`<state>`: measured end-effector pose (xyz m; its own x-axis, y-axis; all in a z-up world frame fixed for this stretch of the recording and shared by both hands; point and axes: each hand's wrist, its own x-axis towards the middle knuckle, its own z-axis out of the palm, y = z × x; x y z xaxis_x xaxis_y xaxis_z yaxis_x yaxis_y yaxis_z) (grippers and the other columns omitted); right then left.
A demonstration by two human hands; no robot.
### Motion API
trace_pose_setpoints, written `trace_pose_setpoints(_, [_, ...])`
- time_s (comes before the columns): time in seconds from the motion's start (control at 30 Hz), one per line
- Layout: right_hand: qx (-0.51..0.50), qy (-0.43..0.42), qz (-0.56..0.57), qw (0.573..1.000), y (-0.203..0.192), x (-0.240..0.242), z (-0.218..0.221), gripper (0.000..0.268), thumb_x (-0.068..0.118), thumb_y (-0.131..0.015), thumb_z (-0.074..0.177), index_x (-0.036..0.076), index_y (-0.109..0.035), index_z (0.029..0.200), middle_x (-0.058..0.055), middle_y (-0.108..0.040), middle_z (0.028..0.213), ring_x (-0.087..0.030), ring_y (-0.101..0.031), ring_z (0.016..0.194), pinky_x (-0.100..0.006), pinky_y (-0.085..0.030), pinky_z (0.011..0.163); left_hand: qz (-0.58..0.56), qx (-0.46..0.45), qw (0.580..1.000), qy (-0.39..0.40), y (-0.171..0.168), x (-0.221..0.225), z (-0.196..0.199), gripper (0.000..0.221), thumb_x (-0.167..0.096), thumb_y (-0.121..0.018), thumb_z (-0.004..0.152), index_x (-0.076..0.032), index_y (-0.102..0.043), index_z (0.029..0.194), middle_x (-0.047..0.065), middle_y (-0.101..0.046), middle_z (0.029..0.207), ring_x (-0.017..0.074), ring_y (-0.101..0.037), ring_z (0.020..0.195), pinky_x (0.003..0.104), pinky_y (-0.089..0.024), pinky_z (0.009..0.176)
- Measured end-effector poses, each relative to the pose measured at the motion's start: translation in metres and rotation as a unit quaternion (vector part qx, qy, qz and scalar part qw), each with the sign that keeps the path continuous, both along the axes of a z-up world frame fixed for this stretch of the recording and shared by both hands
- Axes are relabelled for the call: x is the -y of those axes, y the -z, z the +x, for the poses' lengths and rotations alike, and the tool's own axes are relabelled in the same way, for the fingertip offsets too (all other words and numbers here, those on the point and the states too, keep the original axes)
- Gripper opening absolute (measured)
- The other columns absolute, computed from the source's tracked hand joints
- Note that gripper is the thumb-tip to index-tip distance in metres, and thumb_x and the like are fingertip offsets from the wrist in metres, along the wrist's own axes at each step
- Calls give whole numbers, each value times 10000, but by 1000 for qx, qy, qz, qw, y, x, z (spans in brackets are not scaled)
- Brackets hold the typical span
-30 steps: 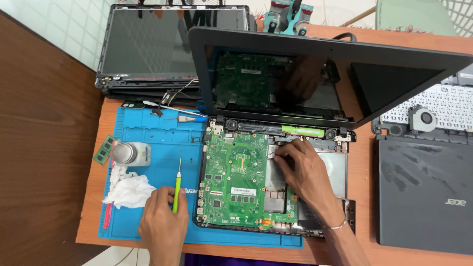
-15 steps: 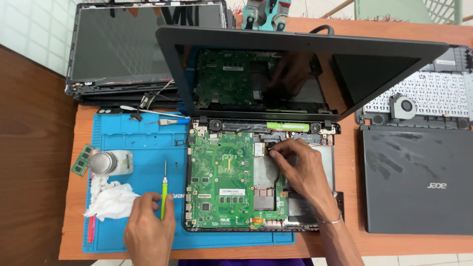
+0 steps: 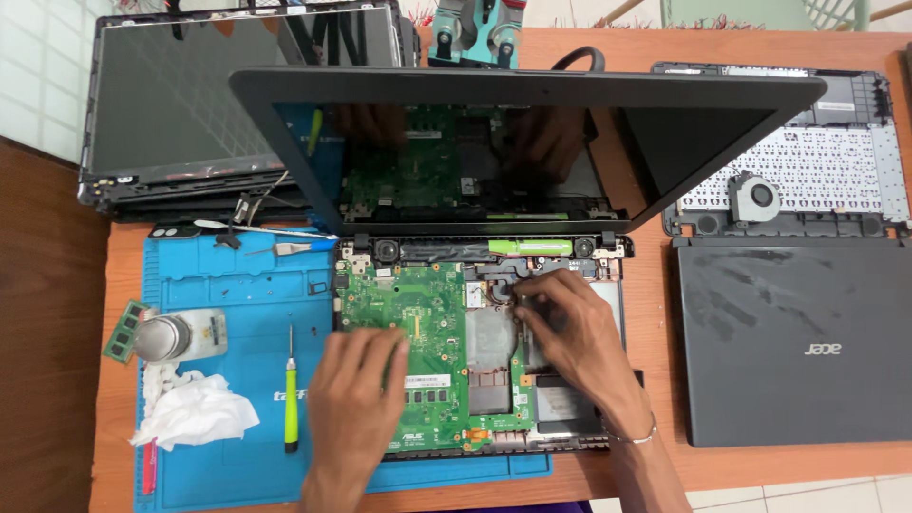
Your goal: The person uses a screwdriver to remove screws from a laptop motherboard and then connects a ribbon cable and a small internal component by hand.
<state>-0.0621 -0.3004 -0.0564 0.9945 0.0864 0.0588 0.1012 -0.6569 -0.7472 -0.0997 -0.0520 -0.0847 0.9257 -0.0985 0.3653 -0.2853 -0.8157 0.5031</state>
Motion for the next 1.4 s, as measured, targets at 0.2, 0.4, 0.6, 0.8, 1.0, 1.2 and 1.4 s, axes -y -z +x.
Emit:
trace_pose_setpoints(0.2, [55, -5, -15, 998, 0, 11, -4, 218, 61, -753, 852, 66, -742, 1070, -97, -695, 1052, -272, -685, 1001, -370, -551, 872, 33, 5, 995, 96, 2, 33, 23, 239, -191, -722, 921, -103, -708, 1143, 25, -635, 1038, 232, -578, 963, 396, -466, 799])
trace_pose_setpoints(0.4, [47, -5, -42, 998, -1, 12, -4, 301, 72, -730, 878, 77, -738, 1179, -125, -670, 1096, -303, -670, 980, -401, -545, 846, 33, 15, 993, 116, 3, 51, 41, 290, -194, -724, 912, -93, -708, 1183, 34, -633, 1059, 239, -556, 978, 412, -434, 819])
trace_pose_setpoints(0.6, [28, 18, -40, 999, -3, 20, -6, 277, 76, -713, 879, 67, -728, 1155, -121, -683, 1070, -293, -688, 962, -385, -559, 832, 26, 7, 993, 117, 10, 58, 47, 186, -191, -734, 905, -95, -716, 1064, 23, -642, 1021, 236, -561, 960, 407, -413, 813])
trace_pose_setpoints(0.8, [65, 27, -124, 990, -5, 32, -15, 153, 44, -710, 863, 32, -727, 1015, -112, -683, 1064, -306, -660, 996, -411, -542, 822, 35, 3, 992, 120, 14, 62, 47, 138, -194, -738, 907, -93, -701, 993, 32, -636, 991, 236, -563, 924, 415, -406, 793])
trace_pose_setpoints(1.0, [62, 24, -134, 989, -6, 33, -24, 245, 40, -685, 859, 37, -747, 1096, -88, -694, 1080, -286, -628, 1006, -410, -528, 829, 36, 4, 992, 122, 5, 67, 47, 124, -187, -725, 905, -104, -689, 989, 37, -624, 977, 248, -565, 924, 425, -406, 796])
trace_pose_setpoints(1.2, [69, 56, -160, 983, -5, 43, -31, 304, 35, -693, 851, 23, -733, 1151, -100, -685, 1097, -294, -621, 1014, -413, -518, 852, 46, 23, 989, 137, -2, 83, 50, 177, -201, -726, 905, -84, -687, 1031, 47, -634, 1025, 256, -563, 963, 446, -415, 846])
trace_pose_setpoints(1.4, [71, 60, -138, 986, 2, 52, -33, 359, 24, -688, 848, 18, -708, 1206, -110, -666, 1131, -301, -610, 1005, -403, -526, 851, 43, 12, 984, 171, -4, 105, 58, 214, -201, -728, 885, -72, -691, 1052, 50, -647, 1044, 270, -570, 982, 462, -418, 856])
